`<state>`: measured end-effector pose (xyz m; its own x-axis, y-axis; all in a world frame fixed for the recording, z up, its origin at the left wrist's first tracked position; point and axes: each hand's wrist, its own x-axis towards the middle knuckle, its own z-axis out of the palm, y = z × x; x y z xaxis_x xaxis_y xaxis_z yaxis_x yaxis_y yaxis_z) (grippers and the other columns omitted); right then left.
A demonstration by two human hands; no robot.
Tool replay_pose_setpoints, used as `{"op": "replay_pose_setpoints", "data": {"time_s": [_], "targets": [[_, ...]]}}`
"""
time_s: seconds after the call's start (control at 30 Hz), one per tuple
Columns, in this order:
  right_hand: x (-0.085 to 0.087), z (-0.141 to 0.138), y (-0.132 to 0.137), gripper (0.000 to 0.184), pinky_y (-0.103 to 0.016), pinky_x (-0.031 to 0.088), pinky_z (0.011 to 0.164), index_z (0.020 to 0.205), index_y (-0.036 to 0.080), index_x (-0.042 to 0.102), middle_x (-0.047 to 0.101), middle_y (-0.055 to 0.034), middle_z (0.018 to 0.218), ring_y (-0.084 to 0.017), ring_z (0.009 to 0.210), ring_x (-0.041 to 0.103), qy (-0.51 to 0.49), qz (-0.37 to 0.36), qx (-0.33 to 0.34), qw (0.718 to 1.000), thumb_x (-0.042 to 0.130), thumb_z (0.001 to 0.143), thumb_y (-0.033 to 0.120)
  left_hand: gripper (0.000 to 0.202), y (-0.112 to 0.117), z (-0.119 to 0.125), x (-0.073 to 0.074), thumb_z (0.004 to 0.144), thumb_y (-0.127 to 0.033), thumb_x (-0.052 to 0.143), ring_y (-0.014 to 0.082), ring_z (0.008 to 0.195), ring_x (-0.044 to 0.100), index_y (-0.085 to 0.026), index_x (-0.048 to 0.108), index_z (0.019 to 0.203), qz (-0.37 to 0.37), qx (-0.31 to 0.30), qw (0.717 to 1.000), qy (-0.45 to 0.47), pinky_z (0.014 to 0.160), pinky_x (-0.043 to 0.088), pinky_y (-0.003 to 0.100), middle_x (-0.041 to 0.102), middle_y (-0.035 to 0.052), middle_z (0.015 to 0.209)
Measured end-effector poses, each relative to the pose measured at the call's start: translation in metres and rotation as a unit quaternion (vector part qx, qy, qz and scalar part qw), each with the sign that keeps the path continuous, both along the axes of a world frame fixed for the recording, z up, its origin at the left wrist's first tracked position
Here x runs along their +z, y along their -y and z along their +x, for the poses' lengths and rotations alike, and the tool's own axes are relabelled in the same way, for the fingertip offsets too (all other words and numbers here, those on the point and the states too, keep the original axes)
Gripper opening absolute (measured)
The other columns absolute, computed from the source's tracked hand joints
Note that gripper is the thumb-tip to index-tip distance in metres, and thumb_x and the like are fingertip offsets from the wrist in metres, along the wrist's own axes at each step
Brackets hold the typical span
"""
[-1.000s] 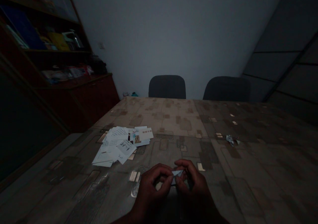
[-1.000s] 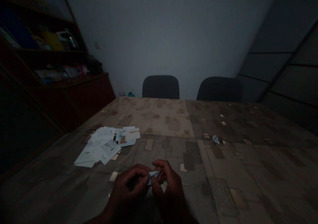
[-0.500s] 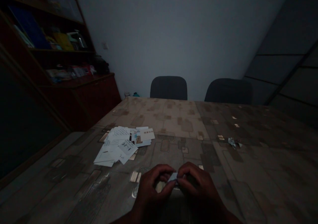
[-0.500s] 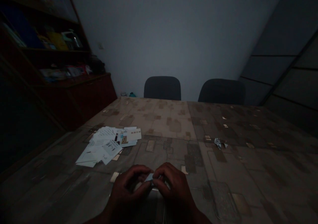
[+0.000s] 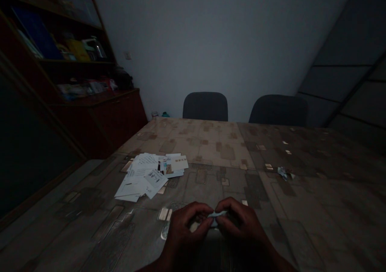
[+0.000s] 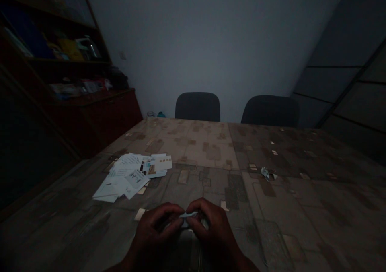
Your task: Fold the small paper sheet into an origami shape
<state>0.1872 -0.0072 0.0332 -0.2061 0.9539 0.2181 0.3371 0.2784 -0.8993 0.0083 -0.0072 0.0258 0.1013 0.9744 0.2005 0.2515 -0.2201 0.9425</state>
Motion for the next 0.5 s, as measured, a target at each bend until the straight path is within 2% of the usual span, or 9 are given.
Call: {"op": "replay_pose_setpoints", "data": {"time_s": [0.1, 0.23, 0.37, 0.5], "targets": [[-0.0002, -0.0011, 0.0005, 0.006, -0.022, 0.038, 0.058, 0.081, 0.021, 0.064, 0.062, 0.0027, 0.068, -0.015, 0.062, 0.056, -0.007, -0.022, 0.002, 1.000, 0.059, 0.078, 0.021, 0.011, 0.0002, 0.0029, -0.0015, 0.071, -0.021, 0.067, 0.0176, 0.063, 0.065, -0.017, 0.072, 0.080, -0.058, -0.001, 0.997, 0.044, 0.060, 0.049, 0.022, 0.070, 0.0032, 0.068], [-0.0004, -0.0009, -0.0016, 0.007, -0.023, 0.037, 0.057, 0.083, 0.021, 0.062, 0.062, 0.0028, 0.067, -0.015, 0.062, 0.055, -0.015, -0.019, 0.005, 1.000, 0.059, 0.077, 0.023, 0.023, -0.0014, 0.0053, 0.0003, 0.070, -0.027, 0.069, 0.0162, 0.062, 0.062, -0.015, 0.071, 0.090, -0.119, -0.023, 0.989, 0.091, 0.057, 0.046, 0.022, 0.068, 0.0038, 0.069], [0.0007, 0.0017, -0.0051, 0.007, -0.023, 0.038, 0.059, 0.083, 0.021, 0.061, 0.063, 0.0022, 0.069, -0.015, 0.063, 0.057, -0.003, -0.018, 0.012, 1.000, 0.059, 0.077, 0.022, 0.020, -0.0033, 0.0045, 0.0072, 0.073, -0.029, 0.065, 0.0164, 0.064, 0.059, -0.014, 0.073, 0.084, -0.116, -0.058, 0.990, 0.053, 0.059, 0.044, 0.023, 0.069, 0.0053, 0.071], [0.0016, 0.0042, -0.0076, 0.011, -0.023, 0.039, 0.059, 0.085, 0.020, 0.062, 0.063, 0.0014, 0.070, -0.015, 0.064, 0.056, 0.003, -0.037, 0.021, 0.999, 0.060, 0.076, 0.026, 0.018, -0.0034, 0.0024, 0.0061, 0.075, -0.030, 0.063, 0.0163, 0.064, 0.057, -0.014, 0.072, 0.075, -0.100, -0.055, 0.993, 0.013, 0.060, 0.042, 0.023, 0.067, 0.0044, 0.068]]}}
